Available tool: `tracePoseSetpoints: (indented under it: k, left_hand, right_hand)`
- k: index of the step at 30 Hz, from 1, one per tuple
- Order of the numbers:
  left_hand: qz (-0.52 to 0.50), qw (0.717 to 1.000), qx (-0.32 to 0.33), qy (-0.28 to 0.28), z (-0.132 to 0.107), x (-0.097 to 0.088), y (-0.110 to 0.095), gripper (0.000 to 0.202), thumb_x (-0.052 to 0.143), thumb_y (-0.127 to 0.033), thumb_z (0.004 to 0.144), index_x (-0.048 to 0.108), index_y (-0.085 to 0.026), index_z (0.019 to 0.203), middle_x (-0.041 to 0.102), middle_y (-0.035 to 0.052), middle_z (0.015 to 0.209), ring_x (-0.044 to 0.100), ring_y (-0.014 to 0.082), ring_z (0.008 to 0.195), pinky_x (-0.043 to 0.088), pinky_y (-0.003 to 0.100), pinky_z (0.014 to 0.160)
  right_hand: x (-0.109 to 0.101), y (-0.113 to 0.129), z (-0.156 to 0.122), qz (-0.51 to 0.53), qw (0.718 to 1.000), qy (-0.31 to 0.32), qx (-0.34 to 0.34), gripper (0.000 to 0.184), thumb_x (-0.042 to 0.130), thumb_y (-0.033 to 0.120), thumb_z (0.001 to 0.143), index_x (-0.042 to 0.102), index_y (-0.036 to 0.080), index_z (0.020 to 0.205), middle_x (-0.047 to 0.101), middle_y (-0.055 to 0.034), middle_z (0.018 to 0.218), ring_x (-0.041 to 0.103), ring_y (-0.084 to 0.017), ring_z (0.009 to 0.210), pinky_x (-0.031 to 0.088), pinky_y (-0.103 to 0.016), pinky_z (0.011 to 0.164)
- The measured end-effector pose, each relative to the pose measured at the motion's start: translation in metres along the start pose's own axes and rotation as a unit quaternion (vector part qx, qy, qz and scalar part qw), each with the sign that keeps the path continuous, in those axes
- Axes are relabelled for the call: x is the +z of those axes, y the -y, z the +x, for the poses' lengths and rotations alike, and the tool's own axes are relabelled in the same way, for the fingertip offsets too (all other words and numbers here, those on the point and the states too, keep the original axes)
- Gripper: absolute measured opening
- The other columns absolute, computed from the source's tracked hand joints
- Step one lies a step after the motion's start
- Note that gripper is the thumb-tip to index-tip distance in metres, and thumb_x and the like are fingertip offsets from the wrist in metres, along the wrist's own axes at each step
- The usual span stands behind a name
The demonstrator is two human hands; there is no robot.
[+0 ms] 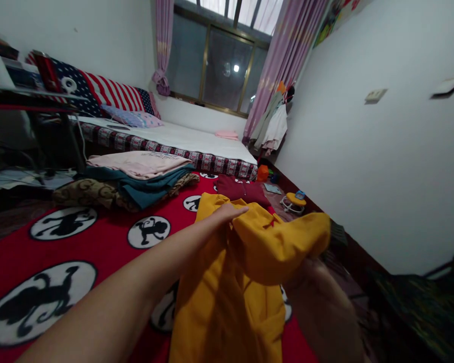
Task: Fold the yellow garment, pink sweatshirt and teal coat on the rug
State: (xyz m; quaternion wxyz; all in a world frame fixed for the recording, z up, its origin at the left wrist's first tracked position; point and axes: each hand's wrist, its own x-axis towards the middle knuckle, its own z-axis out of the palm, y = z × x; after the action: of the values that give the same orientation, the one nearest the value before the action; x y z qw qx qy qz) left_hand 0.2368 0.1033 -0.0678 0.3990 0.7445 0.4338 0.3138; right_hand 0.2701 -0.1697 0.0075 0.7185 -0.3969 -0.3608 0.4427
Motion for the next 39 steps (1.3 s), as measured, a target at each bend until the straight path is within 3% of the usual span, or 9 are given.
tracePoseSetpoints:
  k: [4, 6, 14, 22, 26, 29, 32, 36, 39]
  left_hand:
    - [-0.013, 0.997, -0.068, 0.025, 0.009, 0.008, -0.007, 0.039, 0.087, -0.023, 0.039, 0.05, -0.017, 0.045, 0.053, 0.0024, 0.047, 0.062, 0.0258, 0.066, 0.043, 0.029, 0.059]
    - [-0.048, 0.995, -0.083, 0.019, 0.009, 0.004, -0.01, 0.035, 0.083, -0.014, 0.041, 0.049, -0.017, 0.045, 0.05, -0.0001, 0.044, 0.06, 0.023, 0.059, 0.041, 0.027, 0.054]
    - [-0.215, 0.971, -0.08, -0.066, -0.006, -0.051, 0.019, 0.017, 0.067, -0.027, 0.069, 0.058, -0.015, 0.079, 0.061, 0.0005, 0.065, 0.056, 0.0106, 0.053, 0.042, 0.02, 0.052]
    - [-0.173, 0.976, -0.078, -0.105, -0.042, -0.06, 0.07, 0.052, 0.062, -0.01, 0.065, 0.055, -0.015, 0.116, 0.065, 0.0036, 0.083, 0.06, 0.0127, 0.063, 0.05, 0.024, 0.061]
    - [-0.086, 0.993, 0.028, -0.078, -0.049, -0.063, 0.067, 0.035, 0.065, -0.009, 0.062, 0.07, -0.017, 0.096, 0.067, 0.0083, 0.101, 0.062, 0.023, 0.096, 0.05, 0.036, 0.088]
    - [0.064, 0.981, 0.169, -0.077, -0.062, -0.065, 0.059, 0.028, 0.064, -0.008, 0.064, 0.075, -0.019, 0.088, 0.059, 0.0116, 0.126, 0.051, 0.0299, 0.12, 0.038, 0.046, 0.106]
    - [0.094, 0.967, 0.237, 0.015, -0.086, -0.066, 0.051, 0.027, 0.062, -0.011, 0.067, 0.075, -0.02, 0.089, 0.057, 0.01, 0.131, 0.05, 0.0282, 0.123, 0.036, 0.044, 0.108]
    - [-0.043, 0.957, 0.131, 0.257, -0.126, -0.071, 0.044, 0.029, 0.051, -0.032, 0.083, 0.074, -0.016, 0.092, 0.072, 0.0084, 0.1, 0.065, 0.022, 0.095, 0.049, 0.034, 0.09]
    - [-0.123, 0.94, 0.047, 0.313, -0.152, -0.084, 0.045, 0.046, 0.046, -0.052, 0.087, 0.073, -0.014, 0.09, 0.073, 0.0091, 0.094, 0.065, 0.0232, 0.091, 0.049, 0.032, 0.086]
  right_hand:
    - [-0.003, -0.021, -0.026, -0.112, 0.977, 0.138, 0.12, 0.031, 0.067, 0.041, 0.08, 0.072, 0.023, 0.105, 0.071, -0.007, 0.101, 0.065, -0.026, 0.099, 0.05, -0.039, 0.089]
    - [-0.006, -0.022, -0.031, -0.21, 0.948, 0.201, 0.129, 0.028, 0.062, 0.042, 0.085, 0.071, 0.022, 0.101, 0.07, -0.0059, 0.096, 0.063, -0.023, 0.094, 0.049, -0.034, 0.084]
    - [-0.031, -0.037, -0.025, -0.395, 0.804, 0.441, -0.06, 0.03, 0.043, 0.043, 0.092, 0.059, 0.02, 0.082, 0.064, -0.0084, 0.094, 0.059, -0.018, 0.088, 0.046, -0.027, 0.081]
    - [-0.047, -0.061, -0.037, -0.477, 0.728, 0.491, -0.044, 0.022, 0.055, 0.042, 0.09, 0.068, 0.024, 0.093, 0.066, -0.0061, 0.116, 0.064, -0.014, 0.093, 0.046, -0.02, 0.078]
    - [-0.044, -0.065, -0.04, -0.498, 0.713, 0.484, -0.093, 0.022, 0.055, 0.042, 0.091, 0.07, 0.026, 0.087, 0.067, -0.0054, 0.117, 0.064, -0.016, 0.095, 0.046, -0.021, 0.081]
    - [-0.035, -0.056, -0.043, -0.471, 0.724, 0.492, -0.108, 0.027, 0.048, 0.04, 0.095, 0.07, 0.025, 0.088, 0.072, -0.0048, 0.107, 0.066, -0.014, 0.087, 0.047, -0.022, 0.081]
    - [-0.02, -0.035, -0.038, -0.406, 0.787, 0.46, -0.07, 0.029, 0.044, 0.037, 0.096, 0.07, 0.024, 0.098, 0.073, -0.0067, 0.106, 0.068, -0.016, 0.09, 0.049, -0.025, 0.083]
    - [-0.003, -0.027, 0.002, -0.307, 0.926, 0.219, 0.022, 0.028, 0.05, 0.039, 0.092, 0.071, 0.019, 0.093, 0.073, -0.006, 0.094, 0.066, -0.018, 0.085, 0.05, -0.027, 0.076]
    - [-0.009, -0.052, 0.044, -0.237, 0.967, 0.069, 0.06, 0.026, 0.067, 0.043, 0.077, 0.068, 0.018, 0.084, 0.071, -0.0035, 0.082, 0.062, -0.018, 0.075, 0.05, -0.026, 0.066]
